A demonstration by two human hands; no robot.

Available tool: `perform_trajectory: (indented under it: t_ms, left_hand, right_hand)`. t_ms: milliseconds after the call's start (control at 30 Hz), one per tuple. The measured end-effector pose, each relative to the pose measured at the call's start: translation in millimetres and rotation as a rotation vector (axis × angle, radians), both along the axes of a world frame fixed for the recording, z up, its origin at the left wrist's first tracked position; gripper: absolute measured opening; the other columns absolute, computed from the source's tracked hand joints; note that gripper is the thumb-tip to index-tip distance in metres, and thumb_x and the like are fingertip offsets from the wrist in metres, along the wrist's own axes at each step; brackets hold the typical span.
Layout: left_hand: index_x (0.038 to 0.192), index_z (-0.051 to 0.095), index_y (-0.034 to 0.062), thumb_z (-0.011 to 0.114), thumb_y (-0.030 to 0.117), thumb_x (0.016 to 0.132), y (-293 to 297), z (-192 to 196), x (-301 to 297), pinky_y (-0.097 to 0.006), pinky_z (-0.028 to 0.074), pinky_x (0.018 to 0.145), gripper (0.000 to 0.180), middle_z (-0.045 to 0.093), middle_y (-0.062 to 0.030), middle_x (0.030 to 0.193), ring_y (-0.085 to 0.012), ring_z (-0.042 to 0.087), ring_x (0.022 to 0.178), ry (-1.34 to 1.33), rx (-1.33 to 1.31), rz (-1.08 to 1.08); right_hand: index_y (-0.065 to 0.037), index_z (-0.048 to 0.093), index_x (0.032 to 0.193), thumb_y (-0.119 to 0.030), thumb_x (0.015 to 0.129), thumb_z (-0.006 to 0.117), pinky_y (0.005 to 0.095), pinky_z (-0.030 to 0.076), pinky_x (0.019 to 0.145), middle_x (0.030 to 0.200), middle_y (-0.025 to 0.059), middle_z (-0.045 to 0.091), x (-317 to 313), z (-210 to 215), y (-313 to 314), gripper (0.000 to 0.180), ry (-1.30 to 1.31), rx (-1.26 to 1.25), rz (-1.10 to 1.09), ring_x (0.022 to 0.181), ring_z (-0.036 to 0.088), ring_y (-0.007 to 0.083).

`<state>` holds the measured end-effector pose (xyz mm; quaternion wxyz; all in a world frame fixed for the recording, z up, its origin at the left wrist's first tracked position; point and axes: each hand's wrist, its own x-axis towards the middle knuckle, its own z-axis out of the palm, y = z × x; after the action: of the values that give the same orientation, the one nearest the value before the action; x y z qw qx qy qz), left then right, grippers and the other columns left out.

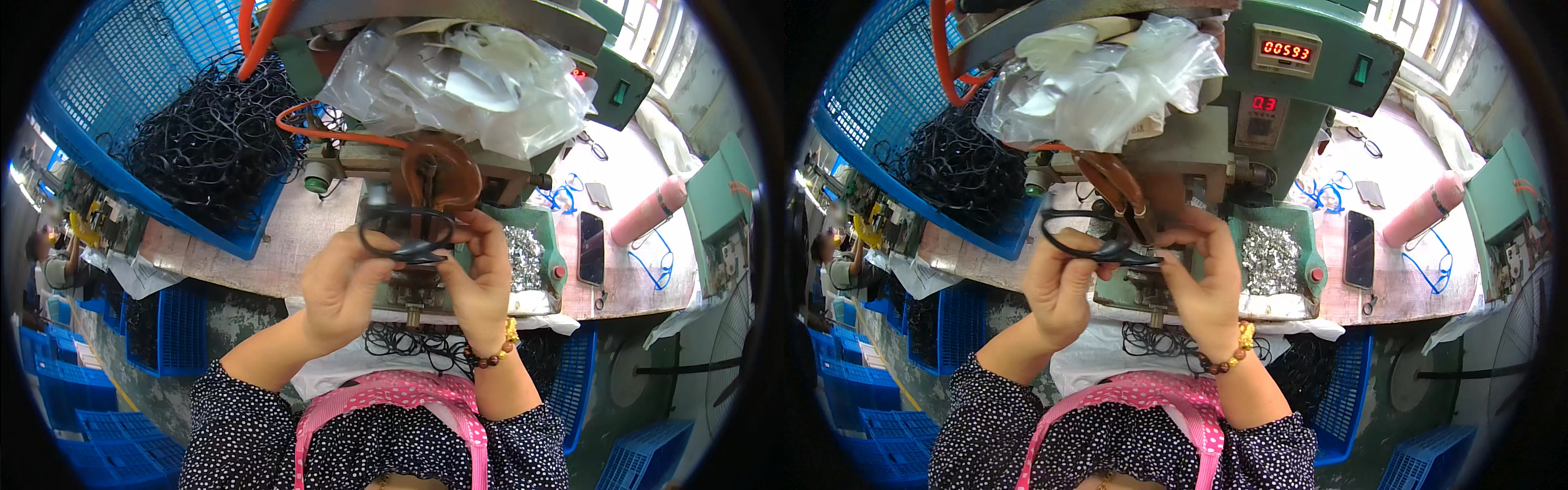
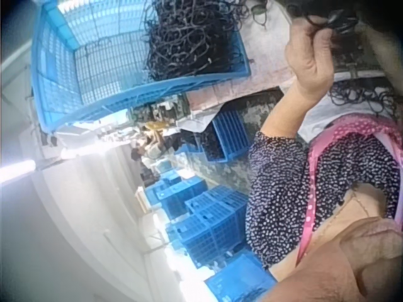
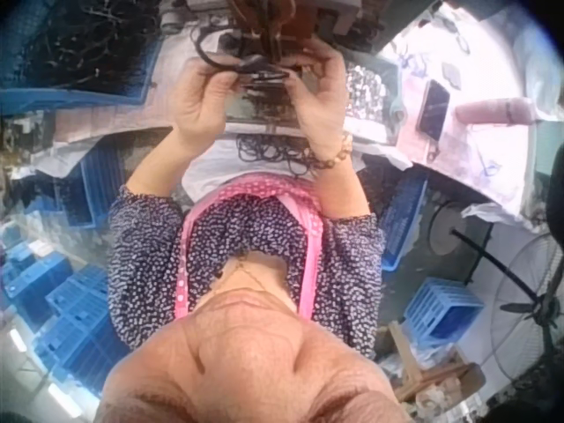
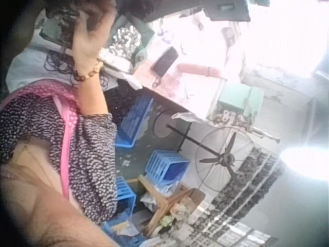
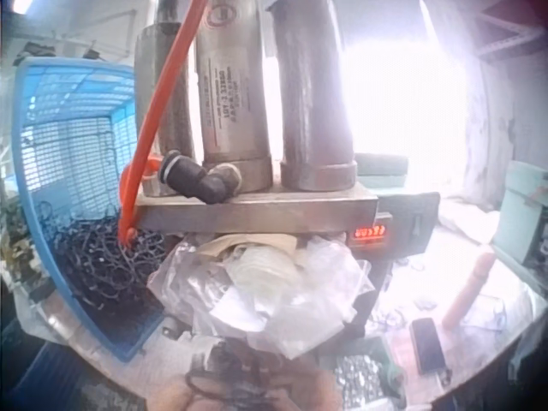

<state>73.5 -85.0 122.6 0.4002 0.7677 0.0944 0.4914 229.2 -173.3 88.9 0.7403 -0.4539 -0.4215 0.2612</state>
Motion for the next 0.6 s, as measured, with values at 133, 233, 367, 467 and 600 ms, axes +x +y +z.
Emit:
perform_trajectory:
  t_ms: [133,233,367,467,600]
  left_hand:
    - [0.107,0.064,-0.0026,0.064,-0.003,0.091,4,-9,15,-0.032,0.050,0.063,0.015,0.067,-0.0135,0.088,-0.0251,0.064,0.070,0.053,0.078,-0.013]
    - [0.103,0.064,-0.0018,0.067,-0.001,0.089,5,-10,19,-0.037,0.049,0.059,0.014,0.065,-0.0153,0.085,-0.0318,0.062,0.067,0.078,0.132,0.011]
    - [0.101,0.064,-0.0018,0.068,0.000,0.087,6,-11,19,-0.039,0.048,0.058,0.015,0.064,-0.0156,0.082,-0.0345,0.061,0.066,0.082,0.286,0.055]
    - [0.100,0.063,-0.0019,0.068,0.000,0.086,6,-15,21,-0.040,0.048,0.057,0.015,0.063,-0.0155,0.081,-0.0363,0.060,0.066,0.053,0.306,0.071]
    - [0.100,0.063,-0.0021,0.068,0.001,0.086,6,-20,20,-0.040,0.048,0.057,0.016,0.063,-0.0161,0.083,-0.0369,0.061,0.067,0.034,0.289,0.062]
  right_hand:
    - [0.004,0.051,0.130,0.010,0.090,0.061,0.0274,0.046,0.095,0.104,0.0094,0.068,18,-2,-12,0.041,0.047,-0.030,-0.166,0.102,0.063,0.0134]
    - [0.002,0.055,0.127,0.009,0.091,0.062,0.0276,0.046,0.096,0.105,0.0089,0.069,35,-8,-28,0.037,-0.013,-0.019,-0.290,0.103,0.063,0.0143]
    - [0.000,0.062,0.122,0.003,0.095,0.063,0.0299,0.047,0.094,0.108,0.0078,0.068,64,-32,-51,0.028,-0.386,-0.034,-0.752,0.100,0.062,0.0142]
    - [-0.001,0.065,0.117,0.001,0.096,0.064,0.0293,0.048,0.092,0.107,0.0065,0.068,87,-56,-59,0.021,-0.202,-0.363,-0.812,0.098,0.061,0.0138]
    - [-0.003,0.067,0.111,-0.001,0.088,0.069,0.0371,0.046,0.097,0.105,0.0107,0.068,87,-74,-67,0.024,-0.514,-0.381,-0.642,0.103,0.063,0.0257]
